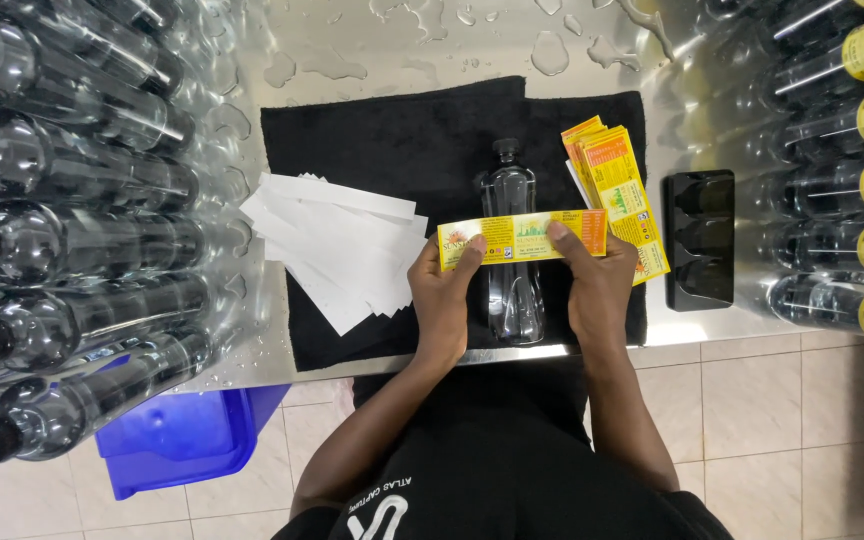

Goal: Manual application of adhesive labels onto plastic bottles at a production workstation.

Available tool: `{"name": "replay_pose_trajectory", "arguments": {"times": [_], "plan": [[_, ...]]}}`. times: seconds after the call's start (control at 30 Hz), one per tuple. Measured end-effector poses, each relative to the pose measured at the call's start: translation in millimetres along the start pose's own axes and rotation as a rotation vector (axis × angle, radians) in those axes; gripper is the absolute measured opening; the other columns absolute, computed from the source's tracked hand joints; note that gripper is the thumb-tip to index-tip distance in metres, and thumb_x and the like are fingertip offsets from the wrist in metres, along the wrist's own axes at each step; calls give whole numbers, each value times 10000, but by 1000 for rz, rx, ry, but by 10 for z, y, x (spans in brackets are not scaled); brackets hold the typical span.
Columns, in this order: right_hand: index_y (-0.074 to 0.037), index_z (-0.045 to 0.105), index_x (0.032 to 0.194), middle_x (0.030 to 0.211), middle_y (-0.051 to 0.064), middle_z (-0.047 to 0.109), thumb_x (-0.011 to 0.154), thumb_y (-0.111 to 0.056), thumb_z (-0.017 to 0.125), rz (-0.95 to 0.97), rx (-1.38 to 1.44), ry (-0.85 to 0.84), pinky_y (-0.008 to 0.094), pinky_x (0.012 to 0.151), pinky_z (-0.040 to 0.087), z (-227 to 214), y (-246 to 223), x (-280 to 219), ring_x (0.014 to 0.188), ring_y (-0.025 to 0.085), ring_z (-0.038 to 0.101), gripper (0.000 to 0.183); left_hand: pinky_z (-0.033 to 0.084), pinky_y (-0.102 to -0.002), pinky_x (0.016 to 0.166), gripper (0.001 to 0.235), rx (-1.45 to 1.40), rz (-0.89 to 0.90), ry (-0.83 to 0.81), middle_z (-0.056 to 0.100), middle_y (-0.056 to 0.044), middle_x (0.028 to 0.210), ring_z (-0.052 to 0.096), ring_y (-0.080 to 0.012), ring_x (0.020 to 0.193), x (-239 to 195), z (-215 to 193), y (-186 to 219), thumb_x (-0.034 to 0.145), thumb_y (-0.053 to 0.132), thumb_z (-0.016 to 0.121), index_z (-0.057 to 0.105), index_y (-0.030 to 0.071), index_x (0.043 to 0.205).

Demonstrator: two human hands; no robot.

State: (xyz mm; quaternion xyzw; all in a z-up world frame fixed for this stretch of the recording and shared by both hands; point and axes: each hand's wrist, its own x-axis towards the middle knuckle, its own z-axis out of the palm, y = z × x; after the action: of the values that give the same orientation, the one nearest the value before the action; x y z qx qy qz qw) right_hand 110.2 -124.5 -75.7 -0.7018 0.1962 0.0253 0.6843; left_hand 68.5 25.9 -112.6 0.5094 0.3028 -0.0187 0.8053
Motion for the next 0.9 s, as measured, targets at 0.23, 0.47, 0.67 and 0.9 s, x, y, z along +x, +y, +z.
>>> {"name": "replay_pose_trajectory", "arguments": {"times": [0.23,0.47,0.67,0.9], "plan": [[-30,795,1070,1040,165,786,981,-249,882,-3,26,5,382,1013,645,3,22,3,987,252,816,252,480,-589,1148,420,-12,27,-18,742,-188,1165,739,-314,1154,8,-3,-12,958,366,862,730,72,1227],[-26,800,1058,1034,168,794,971,-234,890,-23,35,4,390,996,662,-5,2,10,973,254,824,242,495,-602,1133,389,-2,48,-28,759,-189,1170,748,-320,1171,13,-15,-25,962,349,863,745,80,1216],[-19,804,1054,1028,168,793,969,-220,894,-28,42,2,381,975,670,-37,88,56,967,254,822,236,487,-610,1141,370,-7,52,-33,754,-205,1164,745,-326,1178,8,-11,-1,970,321,858,737,66,1208],[-23,808,1054,1018,164,788,974,-219,890,-38,44,-3,374,963,674,-30,62,48,964,254,822,227,496,-605,1136,372,5,58,-38,752,-211,1157,755,-330,1158,13,-6,9,970,325,861,737,65,1205]]}}
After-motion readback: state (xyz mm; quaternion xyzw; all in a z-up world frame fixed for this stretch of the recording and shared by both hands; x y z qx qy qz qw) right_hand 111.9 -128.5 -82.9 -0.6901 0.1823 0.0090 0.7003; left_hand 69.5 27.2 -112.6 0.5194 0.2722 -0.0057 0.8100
